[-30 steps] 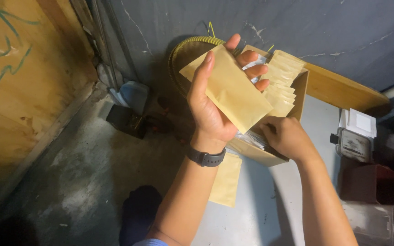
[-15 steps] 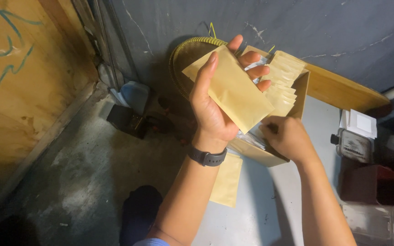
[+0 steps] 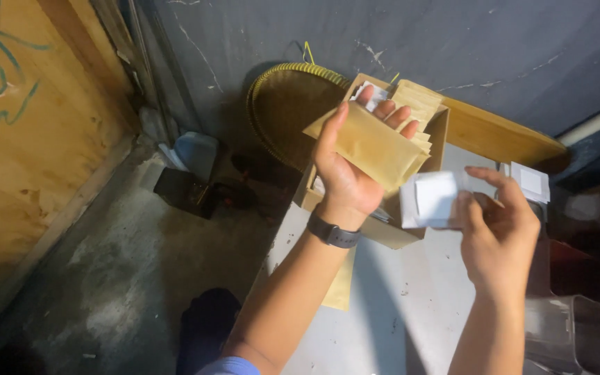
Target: The person places small white packets inside larger paper envelopes by hand, then organizes the filled envelopes in a cardboard box.
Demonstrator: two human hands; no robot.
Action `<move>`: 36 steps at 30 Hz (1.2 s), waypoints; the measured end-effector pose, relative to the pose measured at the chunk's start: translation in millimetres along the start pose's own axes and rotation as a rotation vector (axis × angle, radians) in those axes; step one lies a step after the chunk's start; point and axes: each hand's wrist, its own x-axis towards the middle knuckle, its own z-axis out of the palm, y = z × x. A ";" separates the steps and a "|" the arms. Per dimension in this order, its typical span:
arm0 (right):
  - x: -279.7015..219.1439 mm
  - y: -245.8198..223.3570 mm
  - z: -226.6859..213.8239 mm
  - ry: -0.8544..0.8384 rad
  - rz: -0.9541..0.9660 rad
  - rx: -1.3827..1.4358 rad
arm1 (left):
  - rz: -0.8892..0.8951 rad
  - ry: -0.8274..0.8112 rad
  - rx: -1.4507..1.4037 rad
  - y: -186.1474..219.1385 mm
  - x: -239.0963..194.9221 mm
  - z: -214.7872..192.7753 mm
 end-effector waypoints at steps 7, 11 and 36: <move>-38.0 -12.9 -19.3 0.221 0.005 0.032 | -0.051 0.142 -0.038 -34.6 -5.7 -11.0; -45.3 -7.4 -23.0 0.248 0.023 0.033 | -0.031 0.150 -0.026 -45.5 -6.9 -18.7; 1.9 -22.8 -9.9 0.283 0.105 0.117 | 0.022 -0.051 0.112 -63.6 -10.4 -33.9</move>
